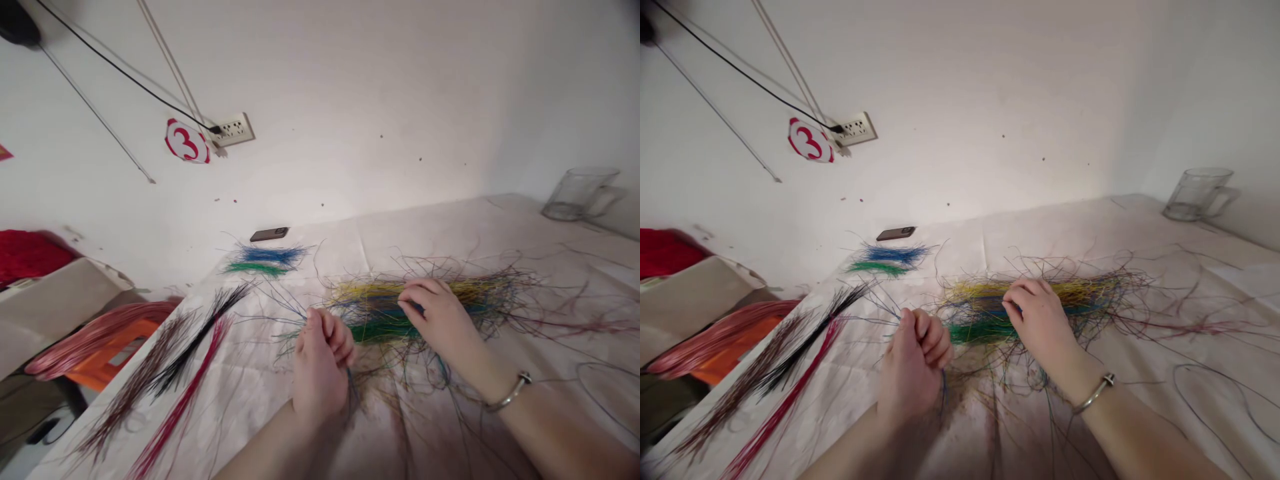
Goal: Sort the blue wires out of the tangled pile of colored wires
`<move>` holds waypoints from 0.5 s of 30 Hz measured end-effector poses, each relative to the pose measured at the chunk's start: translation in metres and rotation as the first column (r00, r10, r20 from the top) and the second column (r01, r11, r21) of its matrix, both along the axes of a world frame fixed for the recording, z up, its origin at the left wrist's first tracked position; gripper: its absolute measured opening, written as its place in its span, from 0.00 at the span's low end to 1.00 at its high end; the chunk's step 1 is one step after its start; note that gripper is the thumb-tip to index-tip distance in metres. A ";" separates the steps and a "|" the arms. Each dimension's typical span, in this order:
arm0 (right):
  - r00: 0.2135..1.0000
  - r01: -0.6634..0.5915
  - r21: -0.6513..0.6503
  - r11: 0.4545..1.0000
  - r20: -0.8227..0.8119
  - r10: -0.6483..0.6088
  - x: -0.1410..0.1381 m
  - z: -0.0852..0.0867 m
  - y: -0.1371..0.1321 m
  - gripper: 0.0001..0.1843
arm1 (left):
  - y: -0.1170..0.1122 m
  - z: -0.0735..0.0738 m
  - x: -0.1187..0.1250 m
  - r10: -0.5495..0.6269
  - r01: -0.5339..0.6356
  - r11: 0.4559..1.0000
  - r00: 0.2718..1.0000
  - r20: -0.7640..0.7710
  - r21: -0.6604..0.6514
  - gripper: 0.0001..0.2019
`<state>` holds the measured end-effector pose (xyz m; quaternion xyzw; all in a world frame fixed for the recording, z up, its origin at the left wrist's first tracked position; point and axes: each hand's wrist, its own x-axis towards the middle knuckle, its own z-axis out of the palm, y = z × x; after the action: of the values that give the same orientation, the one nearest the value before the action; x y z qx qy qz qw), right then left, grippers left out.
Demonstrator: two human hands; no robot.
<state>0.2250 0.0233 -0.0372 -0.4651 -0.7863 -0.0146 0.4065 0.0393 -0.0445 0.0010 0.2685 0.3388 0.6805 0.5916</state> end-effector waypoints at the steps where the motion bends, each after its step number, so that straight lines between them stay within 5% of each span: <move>1: 1.000 0.013 0.018 1.000 -0.026 -0.013 -0.001 0.002 -0.002 0.05 | 0.000 0.001 0.000 -0.009 0.010 1.000 1.000 0.010 -0.016 0.22; 15: 0.968 -0.016 0.187 0.982 -0.241 0.062 -0.007 0.020 -0.021 0.04 | -0.003 -0.012 0.004 -0.169 0.156 0.984 0.972 -0.162 -0.091 0.21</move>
<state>0.2180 0.0019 -0.0171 -0.4084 -0.7341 -0.0212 0.5421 0.0429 -0.0471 -0.0112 0.3290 0.3907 0.5909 0.6245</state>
